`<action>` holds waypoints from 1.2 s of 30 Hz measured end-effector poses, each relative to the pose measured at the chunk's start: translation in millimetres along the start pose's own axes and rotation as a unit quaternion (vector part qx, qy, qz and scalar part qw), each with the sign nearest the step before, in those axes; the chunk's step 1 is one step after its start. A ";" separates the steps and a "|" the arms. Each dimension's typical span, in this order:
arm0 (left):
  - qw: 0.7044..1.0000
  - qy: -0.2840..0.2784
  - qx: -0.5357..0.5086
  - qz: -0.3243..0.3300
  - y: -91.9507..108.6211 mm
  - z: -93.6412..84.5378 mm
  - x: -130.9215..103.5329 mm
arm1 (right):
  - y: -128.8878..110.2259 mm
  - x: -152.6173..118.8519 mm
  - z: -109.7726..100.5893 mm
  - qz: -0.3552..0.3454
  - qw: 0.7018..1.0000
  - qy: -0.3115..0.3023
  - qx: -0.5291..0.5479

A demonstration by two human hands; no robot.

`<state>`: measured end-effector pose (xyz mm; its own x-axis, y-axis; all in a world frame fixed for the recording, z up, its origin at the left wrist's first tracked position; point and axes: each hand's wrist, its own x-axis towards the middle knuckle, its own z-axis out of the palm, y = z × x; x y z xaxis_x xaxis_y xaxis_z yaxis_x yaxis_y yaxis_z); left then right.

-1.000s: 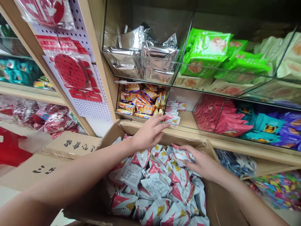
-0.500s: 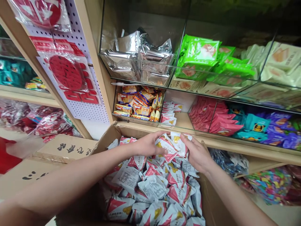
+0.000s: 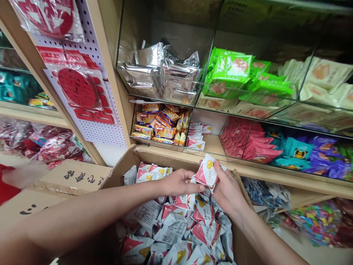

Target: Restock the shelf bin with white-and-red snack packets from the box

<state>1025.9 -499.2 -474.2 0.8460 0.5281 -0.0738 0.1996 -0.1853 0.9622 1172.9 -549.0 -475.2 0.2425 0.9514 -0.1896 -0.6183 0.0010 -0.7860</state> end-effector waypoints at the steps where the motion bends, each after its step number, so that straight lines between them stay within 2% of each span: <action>1: 1.000 0.013 -0.006 -0.006 0.4 1.9 -0.5 | -0.7 0.1 -1.7 -0.008 1.000 -0.010 -0.006; 6: 0.998 0.054 -0.010 0.001 2.9 4.5 -1.5 | -6.6 2.2 -16.5 -0.028 0.998 -0.032 -0.047; 8: 0.998 0.061 -0.009 -0.015 3.5 3.5 -1.0 | -8.4 2.5 -20.2 -0.024 0.998 -0.037 -0.055; 10: 0.998 0.057 -0.015 -0.027 5.3 0.7 -0.8 | -10.1 2.5 -21.9 -0.012 0.997 -0.035 -0.062; 14: 0.998 0.042 -0.040 -0.003 13.3 -8.9 -1.5 | -13.0 2.5 -22.6 0.020 0.999 -0.010 -0.045; 17: 0.998 0.039 -0.050 0.018 16.2 -14.1 -1.7 | -12.7 1.3 -23.0 0.024 0.996 -0.032 -0.085; 22: 0.999 0.042 -0.026 0.020 13.4 -18.2 -1.5 | -13.9 -1.9 -21.8 -0.020 0.970 -0.141 -0.197; 25: 0.996 0.077 0.012 0.035 15.2 -24.2 -0.4 | -30.8 6.9 -15.9 -0.090 0.954 -0.133 -0.253; 28: 0.980 0.175 0.079 0.060 16.4 -33.8 3.4 | -59.9 36.6 -7.5 -0.218 0.932 -0.051 -0.285; 30: 0.964 0.229 0.123 0.050 14.6 -40.4 7.1 | -76.9 68.9 -3.7 -0.294 0.890 0.016 -0.348; 31: 0.960 0.243 0.136 0.040 13.1 -43.3 9.0 | -82.5 87.5 -2.7 -0.318 0.855 0.056 -0.406; 33: 0.958 0.243 0.150 0.016 9.6 -47.8 12.2 | -86.6 125.6 -2.0 -0.297 0.793 0.130 -0.516; 36: 0.960 0.220 0.172 0.022 5.4 -51.8 14.5 | -80.4 174.6 -1.5 -0.238 0.781 0.167 -0.552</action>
<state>1013.6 -449.5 -456.5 0.5824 0.7978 0.1561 0.3834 -0.4389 0.8126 1266.0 -383.4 -446.0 0.5435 0.7908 0.2816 0.5792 -0.1105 -0.8077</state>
